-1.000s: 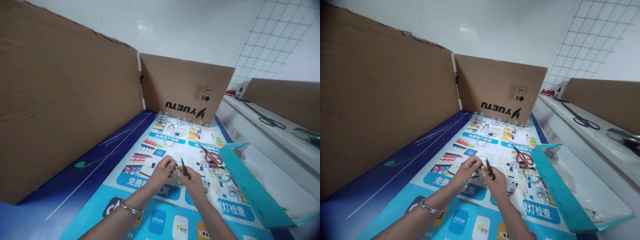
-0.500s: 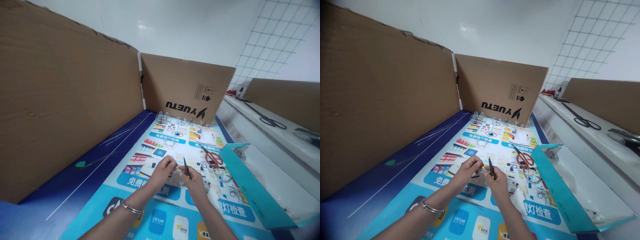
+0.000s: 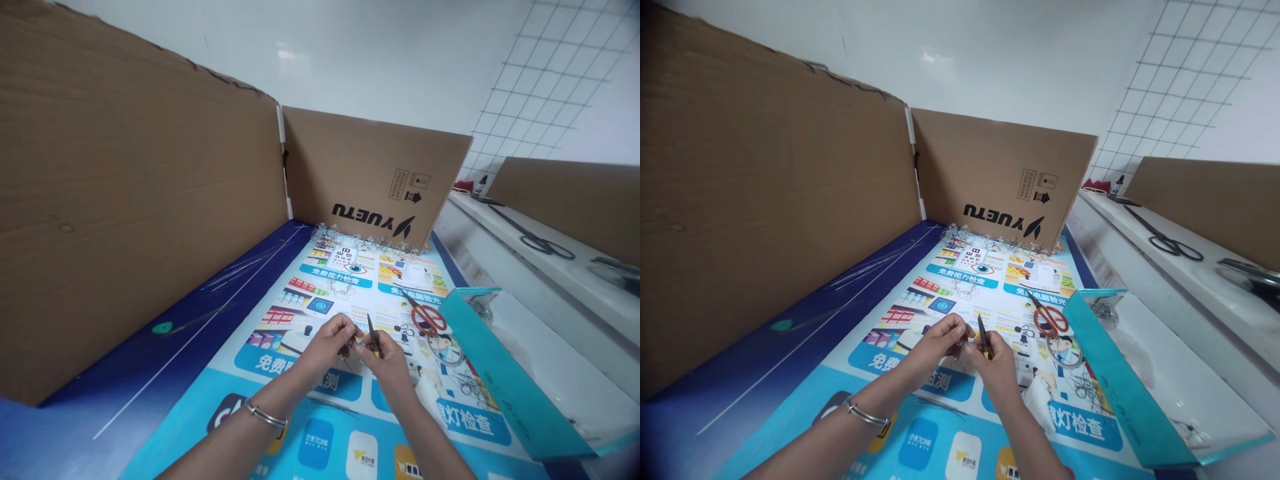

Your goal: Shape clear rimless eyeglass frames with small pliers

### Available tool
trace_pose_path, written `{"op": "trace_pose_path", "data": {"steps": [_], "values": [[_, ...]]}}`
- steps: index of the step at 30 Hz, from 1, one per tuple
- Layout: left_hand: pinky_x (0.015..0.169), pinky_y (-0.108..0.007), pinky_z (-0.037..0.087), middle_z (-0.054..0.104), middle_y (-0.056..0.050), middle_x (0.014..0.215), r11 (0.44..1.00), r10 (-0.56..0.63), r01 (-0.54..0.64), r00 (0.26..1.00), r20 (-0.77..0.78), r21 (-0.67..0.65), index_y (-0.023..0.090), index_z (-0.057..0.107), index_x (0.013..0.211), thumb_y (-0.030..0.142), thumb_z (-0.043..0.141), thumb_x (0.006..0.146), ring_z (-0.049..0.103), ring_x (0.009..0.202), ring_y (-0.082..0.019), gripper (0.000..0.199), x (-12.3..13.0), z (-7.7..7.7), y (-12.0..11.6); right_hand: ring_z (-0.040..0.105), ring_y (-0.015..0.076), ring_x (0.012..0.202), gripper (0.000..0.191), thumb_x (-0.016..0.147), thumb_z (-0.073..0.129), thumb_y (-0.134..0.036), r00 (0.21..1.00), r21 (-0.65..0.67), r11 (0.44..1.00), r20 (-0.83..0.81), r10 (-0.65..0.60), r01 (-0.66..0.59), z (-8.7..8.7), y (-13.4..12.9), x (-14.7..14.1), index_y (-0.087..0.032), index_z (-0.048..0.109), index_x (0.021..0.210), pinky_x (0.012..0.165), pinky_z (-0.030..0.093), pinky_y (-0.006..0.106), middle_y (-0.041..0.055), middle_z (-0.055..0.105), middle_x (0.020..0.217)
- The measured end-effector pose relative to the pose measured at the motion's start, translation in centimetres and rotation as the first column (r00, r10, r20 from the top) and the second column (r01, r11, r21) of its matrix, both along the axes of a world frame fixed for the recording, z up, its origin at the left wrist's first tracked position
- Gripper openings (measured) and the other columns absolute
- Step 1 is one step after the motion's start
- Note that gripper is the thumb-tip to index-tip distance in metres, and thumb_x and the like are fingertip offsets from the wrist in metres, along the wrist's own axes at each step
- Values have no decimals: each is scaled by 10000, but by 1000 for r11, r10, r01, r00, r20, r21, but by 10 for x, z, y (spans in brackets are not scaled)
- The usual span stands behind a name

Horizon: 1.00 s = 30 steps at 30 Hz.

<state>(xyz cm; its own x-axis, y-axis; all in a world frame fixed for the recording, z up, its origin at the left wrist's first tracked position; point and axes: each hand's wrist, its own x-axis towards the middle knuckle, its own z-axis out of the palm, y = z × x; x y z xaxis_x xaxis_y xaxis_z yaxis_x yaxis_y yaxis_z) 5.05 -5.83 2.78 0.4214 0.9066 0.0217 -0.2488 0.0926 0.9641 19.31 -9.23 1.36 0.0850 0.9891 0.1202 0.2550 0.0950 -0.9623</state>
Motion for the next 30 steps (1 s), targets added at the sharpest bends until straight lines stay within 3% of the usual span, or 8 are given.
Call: {"op": "trace_pose_path", "data": {"steps": [7, 13, 23, 30], "values": [[510, -192, 342, 565, -18, 727, 998, 55, -55, 998, 0, -7, 159, 503, 731, 380, 482, 790, 460, 557, -84, 230, 0, 0, 2, 447, 117, 640, 215, 699, 576, -352, 999, -1, 999, -18, 45, -45, 6, -3, -2, -156, 563, 785, 586, 364, 217, -16, 512, 676], [515, -193, 336, 570, -32, 780, 1000, -12, 11, 1000, 16, 21, 155, 502, 757, 380, 458, 810, 468, 574, -83, 235, -1, 4, -2, 412, 98, 611, 214, 686, 602, -348, 999, 0, 1000, -44, 4, -4, 2, -2, -1, -166, 516, 759, 559, 348, 203, -40, 450, 646], [516, -196, 325, 586, -30, 797, 992, -116, 114, 992, 41, 48, 156, 457, 767, 370, 446, 824, 450, 554, -72, 222, -3, 9, -2, 397, 104, 624, 227, 669, 625, -347, 984, -29, 995, -159, 86, -91, 1, -2, -1, -159, 531, 755, 571, 336, 213, -27, 467, 667], [529, -204, 342, 569, -18, 724, 994, -91, 91, 996, 0, 62, 154, 442, 754, 379, 438, 827, 457, 553, -79, 236, -4, 5, 0, 409, 109, 640, 225, 680, 628, -342, 980, -52, 993, -177, 93, -103, 0, -2, -2, -155, 552, 778, 579, 328, 214, -13, 499, 688]]}}
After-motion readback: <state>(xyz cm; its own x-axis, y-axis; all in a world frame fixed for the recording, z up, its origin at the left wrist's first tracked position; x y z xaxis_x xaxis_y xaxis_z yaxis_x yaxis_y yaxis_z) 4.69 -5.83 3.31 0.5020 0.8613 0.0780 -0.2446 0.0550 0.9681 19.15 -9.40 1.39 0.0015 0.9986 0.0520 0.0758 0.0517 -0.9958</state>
